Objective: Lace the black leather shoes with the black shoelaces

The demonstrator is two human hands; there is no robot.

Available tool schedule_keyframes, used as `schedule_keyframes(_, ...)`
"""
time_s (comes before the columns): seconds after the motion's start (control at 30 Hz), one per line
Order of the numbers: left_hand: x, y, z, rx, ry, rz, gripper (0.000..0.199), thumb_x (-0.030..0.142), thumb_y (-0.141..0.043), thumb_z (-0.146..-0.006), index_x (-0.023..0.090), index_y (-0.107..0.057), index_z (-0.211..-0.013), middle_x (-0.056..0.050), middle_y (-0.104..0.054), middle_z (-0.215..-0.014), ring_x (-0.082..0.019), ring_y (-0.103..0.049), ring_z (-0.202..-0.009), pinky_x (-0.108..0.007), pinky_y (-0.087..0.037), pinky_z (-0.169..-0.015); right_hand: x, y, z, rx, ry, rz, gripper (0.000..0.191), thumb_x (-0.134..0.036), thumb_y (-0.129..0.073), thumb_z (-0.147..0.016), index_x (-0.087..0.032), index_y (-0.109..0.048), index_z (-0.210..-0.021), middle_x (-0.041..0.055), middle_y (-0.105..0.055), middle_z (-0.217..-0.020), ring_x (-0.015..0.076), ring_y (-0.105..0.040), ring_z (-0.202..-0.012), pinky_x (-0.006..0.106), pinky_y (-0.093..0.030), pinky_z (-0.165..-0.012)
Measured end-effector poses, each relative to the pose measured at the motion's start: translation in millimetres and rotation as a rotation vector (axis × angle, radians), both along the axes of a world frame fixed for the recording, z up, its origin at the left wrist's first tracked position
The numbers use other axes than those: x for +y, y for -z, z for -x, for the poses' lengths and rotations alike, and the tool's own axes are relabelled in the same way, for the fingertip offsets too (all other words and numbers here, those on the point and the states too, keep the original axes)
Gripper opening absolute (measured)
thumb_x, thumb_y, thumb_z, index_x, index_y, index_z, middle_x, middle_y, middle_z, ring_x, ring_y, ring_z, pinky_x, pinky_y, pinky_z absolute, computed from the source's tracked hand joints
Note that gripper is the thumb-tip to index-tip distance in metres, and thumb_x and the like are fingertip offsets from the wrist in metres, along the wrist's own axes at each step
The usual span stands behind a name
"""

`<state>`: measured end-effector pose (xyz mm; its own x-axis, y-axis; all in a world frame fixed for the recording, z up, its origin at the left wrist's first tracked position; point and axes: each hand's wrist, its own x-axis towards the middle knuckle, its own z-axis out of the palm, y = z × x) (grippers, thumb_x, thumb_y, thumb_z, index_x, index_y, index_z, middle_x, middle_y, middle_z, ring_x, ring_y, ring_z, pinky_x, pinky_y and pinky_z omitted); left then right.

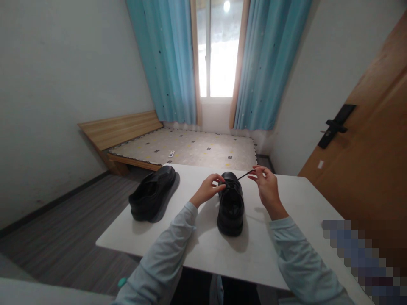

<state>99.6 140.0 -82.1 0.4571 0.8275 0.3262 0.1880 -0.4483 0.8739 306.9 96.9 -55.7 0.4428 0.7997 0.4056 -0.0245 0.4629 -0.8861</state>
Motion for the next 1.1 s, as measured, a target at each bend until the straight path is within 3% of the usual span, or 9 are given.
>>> schedule_keyframes(0.17,-7.7,2.3,-4.4,-0.005,0.059,-0.098,0.054,0.034,-0.073,-0.068,0.021,-0.050,-0.116,-0.011,-0.050,-0.125,-0.024,-0.048,-0.118,-0.040,-0.045,-0.094,-2.7,-8.1,-8.3,0.122,0.011,-0.035,0.031,-0.047,-0.070,-0.069,-0.018,-0.060,-0.074,0.0011,-0.060,-0.091,0.0078,-0.059,-0.066,0.026,-0.055,-0.064)
schedule_keyframes(0.27,-6.7,5.0,-5.5,0.023,0.077,-0.146,0.063,0.032,-0.073,-0.067,0.022,-0.046,-0.123,-0.011,-0.046,-0.132,-0.026,-0.043,-0.124,-0.045,-0.041,-0.100,-4.3,-10.0,-10.8,0.133,0.001,-0.052,0.033,-0.048,-0.070,-0.069,-0.018,-0.059,-0.074,0.0014,-0.060,-0.091,0.0079,-0.059,-0.066,0.026,-0.055,-0.065)
schedule_keyframes(0.53,-4.8,8.6,-6.2,0.071,0.098,-0.125,0.055,0.026,-0.066,-0.072,0.021,-0.045,-0.122,-0.011,-0.049,-0.131,-0.025,-0.045,-0.122,-0.045,-0.039,-0.101,-10.5,-15.1,-10.9,0.216,-0.118,-0.118,0.032,-0.046,-0.069,-0.072,-0.020,-0.051,-0.072,-0.0012,-0.061,-0.093,0.0106,-0.066,-0.065,0.037,-0.054,-0.078)
schedule_keyframes(0.83,-3.5,9.4,-5.2,0.098,0.069,-0.121,0.052,0.027,-0.067,-0.071,0.021,-0.047,-0.119,-0.010,-0.052,-0.126,-0.025,-0.049,-0.118,-0.045,-0.041,-0.098,-11.2,-15.8,-23.2,0.163,-0.036,-0.085,0.038,-0.052,-0.067,-0.070,-0.019,-0.048,-0.071,-0.0032,-0.058,-0.086,0.0059,-0.059,-0.054,0.028,-0.054,-0.062)
schedule_keyframes(1.1,-3.2,9.1,-5.2,0.100,0.067,-0.126,0.052,0.026,-0.067,-0.071,0.020,-0.045,-0.118,-0.010,-0.051,-0.125,-0.024,-0.048,-0.118,-0.043,-0.041,-0.098,-14.3,-16.7,-35.3,0.090,0.049,-0.066,0.038,-0.053,-0.068,-0.069,-0.019,-0.053,-0.070,-0.0038,-0.056,-0.076,0.0051,-0.054,-0.047,0.021,-0.045,-0.047)
